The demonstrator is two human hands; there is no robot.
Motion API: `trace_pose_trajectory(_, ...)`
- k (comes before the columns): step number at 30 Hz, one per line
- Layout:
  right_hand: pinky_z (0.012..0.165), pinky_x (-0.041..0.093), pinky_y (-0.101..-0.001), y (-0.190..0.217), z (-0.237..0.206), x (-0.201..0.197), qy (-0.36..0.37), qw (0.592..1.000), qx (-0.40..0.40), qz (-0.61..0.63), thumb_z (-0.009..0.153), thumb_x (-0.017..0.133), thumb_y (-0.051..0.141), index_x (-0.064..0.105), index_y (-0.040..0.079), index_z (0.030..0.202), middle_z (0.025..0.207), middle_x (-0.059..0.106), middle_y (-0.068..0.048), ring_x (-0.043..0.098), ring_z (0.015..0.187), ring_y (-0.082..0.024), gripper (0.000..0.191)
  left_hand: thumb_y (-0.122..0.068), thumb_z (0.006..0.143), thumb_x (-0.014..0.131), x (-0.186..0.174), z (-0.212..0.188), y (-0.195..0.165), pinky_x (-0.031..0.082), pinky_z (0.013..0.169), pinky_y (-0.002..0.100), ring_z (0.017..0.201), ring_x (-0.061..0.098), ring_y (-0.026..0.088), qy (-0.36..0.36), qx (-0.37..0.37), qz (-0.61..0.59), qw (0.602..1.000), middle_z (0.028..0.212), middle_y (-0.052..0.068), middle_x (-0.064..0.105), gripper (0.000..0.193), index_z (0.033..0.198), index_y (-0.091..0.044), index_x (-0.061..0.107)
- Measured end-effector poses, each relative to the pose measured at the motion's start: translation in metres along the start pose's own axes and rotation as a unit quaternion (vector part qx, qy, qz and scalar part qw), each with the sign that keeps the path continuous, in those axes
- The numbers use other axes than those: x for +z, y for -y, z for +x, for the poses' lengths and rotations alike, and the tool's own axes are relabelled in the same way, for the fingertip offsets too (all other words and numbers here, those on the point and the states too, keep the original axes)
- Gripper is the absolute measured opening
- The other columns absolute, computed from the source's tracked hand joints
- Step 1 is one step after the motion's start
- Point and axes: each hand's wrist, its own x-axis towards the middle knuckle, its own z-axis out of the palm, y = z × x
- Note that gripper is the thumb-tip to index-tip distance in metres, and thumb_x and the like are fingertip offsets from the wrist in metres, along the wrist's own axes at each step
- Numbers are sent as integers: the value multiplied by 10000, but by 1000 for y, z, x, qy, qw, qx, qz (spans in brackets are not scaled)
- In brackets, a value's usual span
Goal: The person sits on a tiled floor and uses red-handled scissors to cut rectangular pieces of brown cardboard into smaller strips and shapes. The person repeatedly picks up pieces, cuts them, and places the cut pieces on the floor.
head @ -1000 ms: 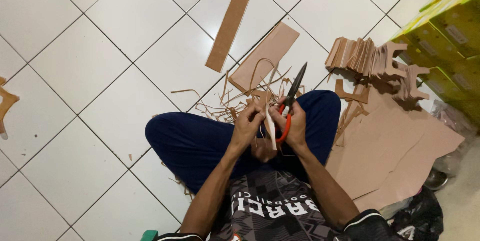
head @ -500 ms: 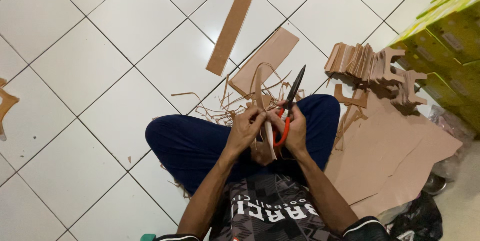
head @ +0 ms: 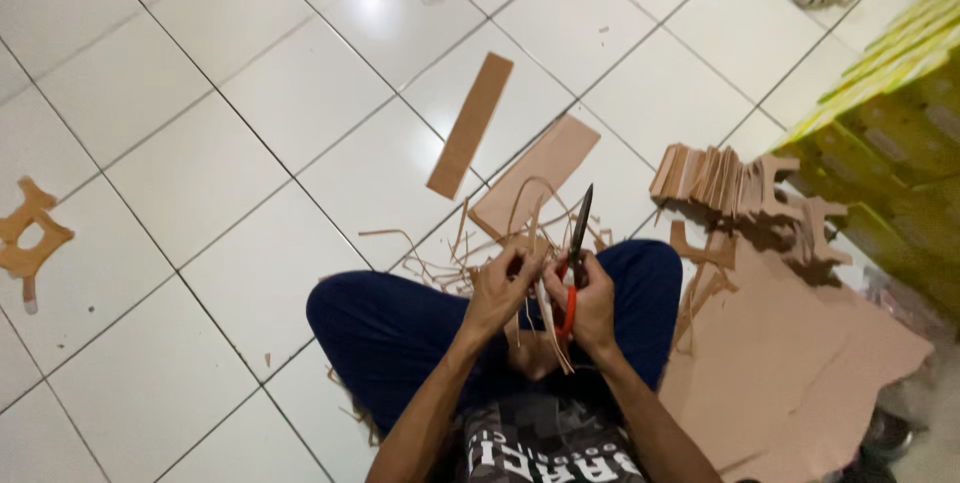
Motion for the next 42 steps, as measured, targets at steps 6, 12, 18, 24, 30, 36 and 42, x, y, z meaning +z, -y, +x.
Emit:
trace_pose_trajectory(6, 514, 466, -216, 2, 8, 4, -22, 993, 59, 96, 845, 790, 135, 612, 47, 1080, 800, 650, 3, 585, 604, -56, 308, -359, 1043, 580, -16, 3, -15, 493, 561, 283, 647, 607, 116, 48, 30, 15, 998, 765, 47, 658, 341, 996, -32, 665)
trace_pose_trajectory(12, 644, 530, -202, -3, 24, -5, 42, 998, -12, 55, 837, 808, 122, 620, 30, 1070, 876, 709, -18, 670, 765, -61, 313, -341, 1069, 533, -18, 7, -13, 495, 602, 264, 692, 623, 93, 41, 95, 62, 993, 813, 42, 673, 345, 1006, -47, 703)
trace_pose_trajectory(18, 570, 475, -239, -10, 25, -5, -12, 996, 57, 65, 835, 789, 80, 636, 16, 1049, 827, 675, -33, 606, 671, -107, 270, -319, 1091, 539, -14, 7, -17, 561, 654, 273, 756, 648, 103, 59, 48, -45, 996, 871, 67, 657, 312, 1033, -26, 628)
trace_pose_trajectory(24, 587, 521, -242, 5, 18, -2, 2, 998, 22, 54, 858, 784, 106, 646, 1, 1037, 841, 678, -59, 657, 702, -109, 250, -352, 1054, 504, -11, 8, -39, 515, 537, 293, 609, 630, 147, 33, 32, 57, 997, 775, 76, 677, 328, 1037, -47, 622)
trace_pose_trajectory(30, 624, 581, -223, 20, 32, -5, 28, 994, 9, 107, 841, 758, 120, 621, 29, 1058, 876, 741, -56, 724, 744, -106, 273, -307, 1063, 528, -18, 8, -51, 512, 586, 325, 655, 648, 155, 41, 90, 81, 992, 764, 80, 688, 342, 960, -9, 662)
trace_pose_trajectory(36, 530, 444, -235, 10, 40, -8, -7, 996, 47, 70, 881, 772, 93, 653, 13, 1077, 823, 658, -57, 579, 638, -113, 243, -314, 1048, 568, -15, 11, -50, 530, 656, 327, 705, 636, 171, 47, 109, 47, 992, 780, 102, 671, 336, 963, -13, 690)
trace_pose_trajectory(42, 600, 532, -204, 8, 42, -2, -13, 996, -47, 75, 870, 754, 76, 632, 19, 1052, 850, 677, -20, 662, 733, -64, 226, -337, 1037, 583, -12, 24, -52, 589, 671, 301, 705, 702, 152, 9, 72, 42, 997, 795, 72, 717, 323, 973, -25, 637)
